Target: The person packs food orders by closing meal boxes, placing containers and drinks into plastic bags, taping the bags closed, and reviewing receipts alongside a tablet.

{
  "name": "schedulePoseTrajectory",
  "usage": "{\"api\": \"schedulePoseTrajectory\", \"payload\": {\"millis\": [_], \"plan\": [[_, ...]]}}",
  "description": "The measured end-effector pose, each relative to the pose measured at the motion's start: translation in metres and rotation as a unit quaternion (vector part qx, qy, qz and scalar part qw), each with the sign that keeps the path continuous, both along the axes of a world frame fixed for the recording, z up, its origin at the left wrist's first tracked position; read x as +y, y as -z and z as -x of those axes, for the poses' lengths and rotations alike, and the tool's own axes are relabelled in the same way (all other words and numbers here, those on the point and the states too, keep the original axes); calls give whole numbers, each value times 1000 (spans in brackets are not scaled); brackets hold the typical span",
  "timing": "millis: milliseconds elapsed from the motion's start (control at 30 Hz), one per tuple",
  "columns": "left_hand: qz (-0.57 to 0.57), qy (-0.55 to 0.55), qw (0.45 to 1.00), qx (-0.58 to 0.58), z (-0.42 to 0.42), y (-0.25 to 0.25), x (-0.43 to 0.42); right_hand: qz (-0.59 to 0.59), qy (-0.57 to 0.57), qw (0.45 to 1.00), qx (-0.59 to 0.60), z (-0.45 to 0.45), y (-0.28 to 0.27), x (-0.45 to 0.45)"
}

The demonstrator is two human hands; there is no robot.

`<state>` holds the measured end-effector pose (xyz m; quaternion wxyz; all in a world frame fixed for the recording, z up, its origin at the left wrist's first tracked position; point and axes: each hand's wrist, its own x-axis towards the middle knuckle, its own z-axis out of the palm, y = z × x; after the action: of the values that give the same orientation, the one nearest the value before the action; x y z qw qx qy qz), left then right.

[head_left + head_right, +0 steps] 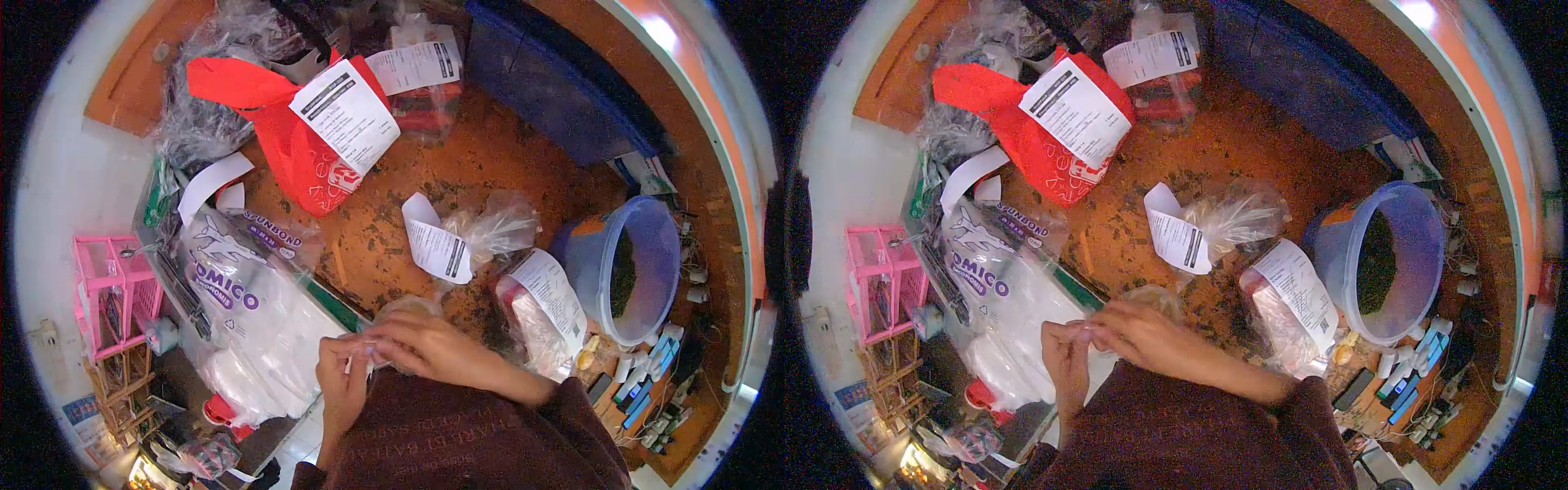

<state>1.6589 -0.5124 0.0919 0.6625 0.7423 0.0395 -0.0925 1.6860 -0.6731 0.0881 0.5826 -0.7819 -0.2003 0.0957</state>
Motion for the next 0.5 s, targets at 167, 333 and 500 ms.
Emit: {"api": "schedulePoseTrajectory", "payload": {"millis": [167, 333, 500], "plan": [[-122, 75, 989, -27, -7, -7, 4, 48, -6, 998, 33, 7, -16, -3], [31, 63, 997, 21, -6, 4, 2, -70, -35, 992, 99, 12, 8, -4], [132, 26, 988, 79, -11, 8, -2, -141, -13, 984, 105, 13, 12, -3]]}}
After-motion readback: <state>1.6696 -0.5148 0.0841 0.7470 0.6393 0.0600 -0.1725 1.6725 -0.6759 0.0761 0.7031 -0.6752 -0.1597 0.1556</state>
